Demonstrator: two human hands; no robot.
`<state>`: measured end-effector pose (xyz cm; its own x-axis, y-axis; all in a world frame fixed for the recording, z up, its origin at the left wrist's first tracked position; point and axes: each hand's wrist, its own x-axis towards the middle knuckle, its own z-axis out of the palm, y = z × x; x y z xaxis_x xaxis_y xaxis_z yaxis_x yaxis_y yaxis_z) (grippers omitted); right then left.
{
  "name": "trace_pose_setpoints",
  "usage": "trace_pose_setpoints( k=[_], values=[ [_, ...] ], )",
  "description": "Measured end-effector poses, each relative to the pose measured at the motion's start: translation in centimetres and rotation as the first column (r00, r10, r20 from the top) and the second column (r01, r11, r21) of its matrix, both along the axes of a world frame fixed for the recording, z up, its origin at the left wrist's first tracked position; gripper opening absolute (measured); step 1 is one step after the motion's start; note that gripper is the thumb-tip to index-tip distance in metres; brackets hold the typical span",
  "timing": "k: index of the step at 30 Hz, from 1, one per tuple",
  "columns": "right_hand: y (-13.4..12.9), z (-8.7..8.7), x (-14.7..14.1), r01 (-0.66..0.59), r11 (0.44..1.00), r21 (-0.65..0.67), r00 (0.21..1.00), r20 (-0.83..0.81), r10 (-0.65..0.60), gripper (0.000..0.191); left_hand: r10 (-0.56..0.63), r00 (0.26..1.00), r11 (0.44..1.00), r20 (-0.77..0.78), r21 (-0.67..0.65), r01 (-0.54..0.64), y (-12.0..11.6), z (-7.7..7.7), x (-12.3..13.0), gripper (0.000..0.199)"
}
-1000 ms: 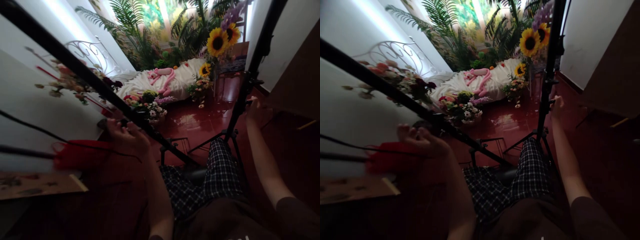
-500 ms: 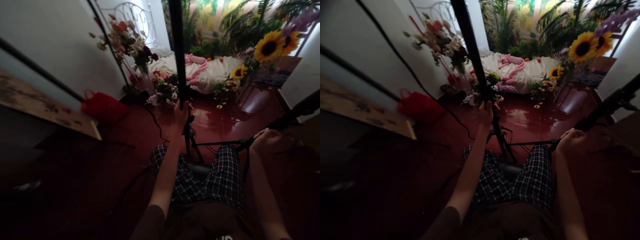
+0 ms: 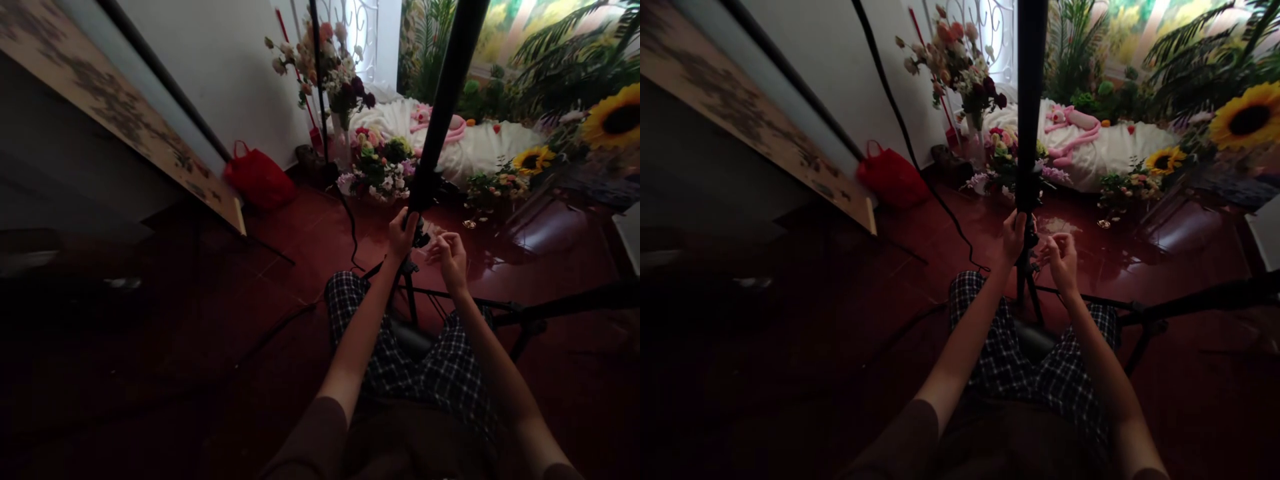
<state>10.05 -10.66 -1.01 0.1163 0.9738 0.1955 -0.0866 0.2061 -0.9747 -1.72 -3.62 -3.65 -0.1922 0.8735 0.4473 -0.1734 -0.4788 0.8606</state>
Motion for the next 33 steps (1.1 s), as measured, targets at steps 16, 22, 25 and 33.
trace_pose_setpoints(
  k=[16, 22, 25, 33],
  values=[
    [0.8, 2.3, -1.3, -0.306, 0.854, -0.421, 0.949, -0.062, 0.31, 0.058, 0.026, 1.0, 0.999, -0.01, 0.042, -0.026, -0.3, 0.8, -0.1, 0.052],
    [0.0, 3.0, -1.3, -0.709, 0.6, -0.372, 0.666, -0.632, 0.396, 0.055, -0.028, 0.999, 0.999, 0.038, 0.046, 0.027, -0.9, 1.6, -0.2, 0.053],
    [-0.8, 2.8, -1.9, -0.765, 0.619, -0.176, 0.459, -0.824, 0.333, 0.053, -0.004, 0.999, 0.999, 0.048, 0.035, 0.002, -0.8, 1.5, -0.2, 0.055],
    [-1.4, 2.0, -2.9, -0.822, 0.548, 0.156, 0.04, -0.944, 0.329, 0.047, -0.012, 1.0, 1.0, 0.015, 0.019, 0.012, 0.2, 0.3, -0.4, 0.055]
  ],
)
